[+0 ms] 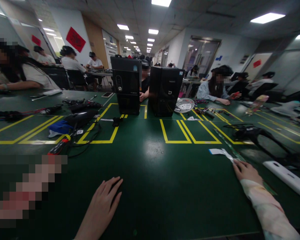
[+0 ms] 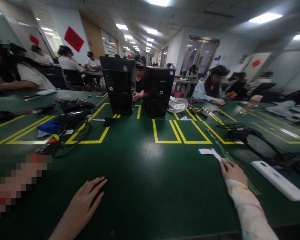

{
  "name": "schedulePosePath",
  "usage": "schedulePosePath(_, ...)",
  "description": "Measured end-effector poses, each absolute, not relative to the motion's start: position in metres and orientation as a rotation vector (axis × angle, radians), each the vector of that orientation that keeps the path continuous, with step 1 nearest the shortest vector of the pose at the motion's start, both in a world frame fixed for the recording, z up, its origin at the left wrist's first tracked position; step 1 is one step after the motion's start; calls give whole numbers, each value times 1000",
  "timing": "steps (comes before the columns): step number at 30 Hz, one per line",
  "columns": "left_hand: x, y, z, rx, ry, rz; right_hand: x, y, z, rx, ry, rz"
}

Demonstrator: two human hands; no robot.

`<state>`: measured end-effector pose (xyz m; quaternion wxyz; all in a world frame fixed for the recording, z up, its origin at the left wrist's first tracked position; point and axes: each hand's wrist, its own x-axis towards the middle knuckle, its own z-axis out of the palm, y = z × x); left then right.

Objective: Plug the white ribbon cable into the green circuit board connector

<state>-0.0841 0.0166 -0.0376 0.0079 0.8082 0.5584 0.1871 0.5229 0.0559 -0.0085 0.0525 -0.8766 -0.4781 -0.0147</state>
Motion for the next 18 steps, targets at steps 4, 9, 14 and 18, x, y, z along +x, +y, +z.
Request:
schedulePosePath(4, -85, 16, -38, 2509, 1772, 569, 522, 55, -7, -2660, -1472, -38)
schedulePosePath(9, -85, 16, -39, 2510, 1772, 560, 519, 57, -6, -2686, -1415, -58)
schedulePosePath(14, -83, 16, -38, 2519, 1773, 582, 518, 68, -10, -2778, -1261, -61)
schedulePosePath(18, -83, 16, -37, 2522, 1775, 583, 519, 74, -12, -2806, -1208, -48)
